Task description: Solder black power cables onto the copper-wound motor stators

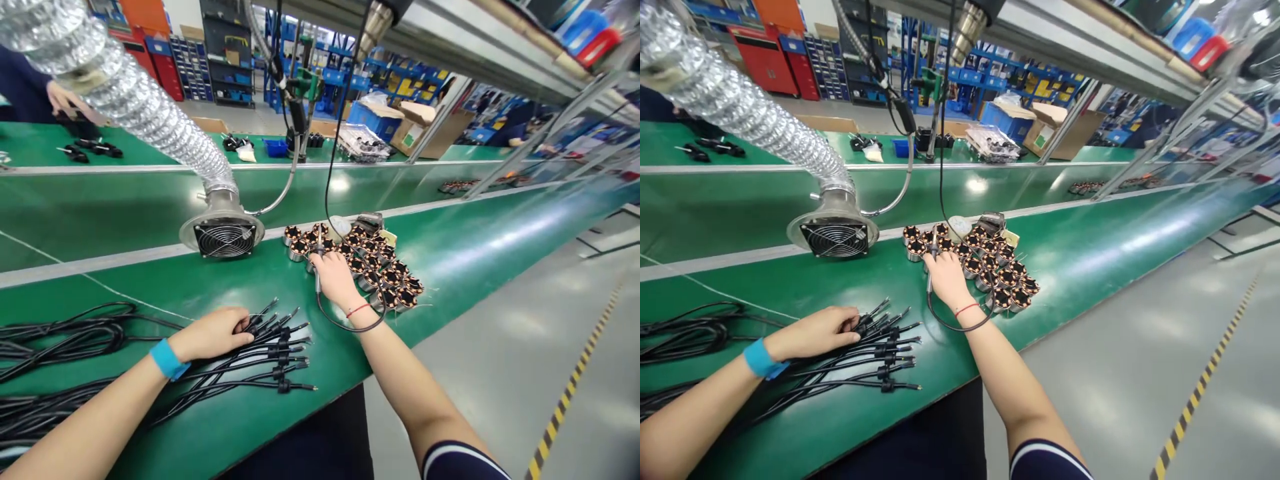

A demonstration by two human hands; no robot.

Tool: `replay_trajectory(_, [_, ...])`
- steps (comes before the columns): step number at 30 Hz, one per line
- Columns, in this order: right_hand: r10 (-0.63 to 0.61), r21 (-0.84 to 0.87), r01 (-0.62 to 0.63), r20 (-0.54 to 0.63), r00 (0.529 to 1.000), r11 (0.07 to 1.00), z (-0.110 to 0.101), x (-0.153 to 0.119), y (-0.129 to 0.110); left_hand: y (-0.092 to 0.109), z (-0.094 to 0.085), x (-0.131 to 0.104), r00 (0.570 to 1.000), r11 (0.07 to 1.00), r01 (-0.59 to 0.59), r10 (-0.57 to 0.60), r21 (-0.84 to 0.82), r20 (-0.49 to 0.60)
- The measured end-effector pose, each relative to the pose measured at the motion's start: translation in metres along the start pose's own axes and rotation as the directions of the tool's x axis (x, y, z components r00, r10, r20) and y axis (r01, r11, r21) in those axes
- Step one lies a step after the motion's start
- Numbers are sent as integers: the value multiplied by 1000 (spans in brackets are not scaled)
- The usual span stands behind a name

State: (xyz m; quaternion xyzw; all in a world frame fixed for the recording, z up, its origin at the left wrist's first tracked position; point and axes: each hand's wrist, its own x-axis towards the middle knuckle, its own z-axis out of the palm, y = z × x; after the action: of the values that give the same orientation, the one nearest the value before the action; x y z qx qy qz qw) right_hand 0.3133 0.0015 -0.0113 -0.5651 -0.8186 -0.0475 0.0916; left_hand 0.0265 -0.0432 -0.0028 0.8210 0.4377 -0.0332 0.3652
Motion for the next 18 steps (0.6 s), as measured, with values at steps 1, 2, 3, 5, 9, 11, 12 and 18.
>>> replay_trajectory(1, [-4,-1,4,22,1000,1000,-3,-3,-6,1,1,-1,1000,1000,-13,13,-4,16])
replay_trajectory(2, [-10,3,10,44,999,1000,-7,-6,-13,2,3,-2,999,1000,-22,22,-11,32])
replay_trajectory(3, [-15,10,15,65,998,1000,-9,-9,-21,3,4,-2,999,999,-30,30,-17,45])
replay_trajectory(5, [-12,25,9,96,995,1000,-14,-13,-38,3,5,-3,996,998,-53,55,-32,69])
replay_trajectory(9, [-20,410,-48,160,987,911,-15,-15,-61,-3,0,-3,985,989,-88,104,-118,138])
replay_trajectory(11, [-80,609,-15,128,989,793,-15,-13,-64,-10,-5,-3,974,976,-92,128,-195,185])
replay_trajectory(12, [-114,636,30,91,989,771,-15,-13,-64,-14,-8,-3,971,969,-91,138,-229,195])
replay_trajectory(18, [-391,578,279,76,917,767,-12,-13,-59,-35,-13,10,990,957,-4,-38,-291,-138])
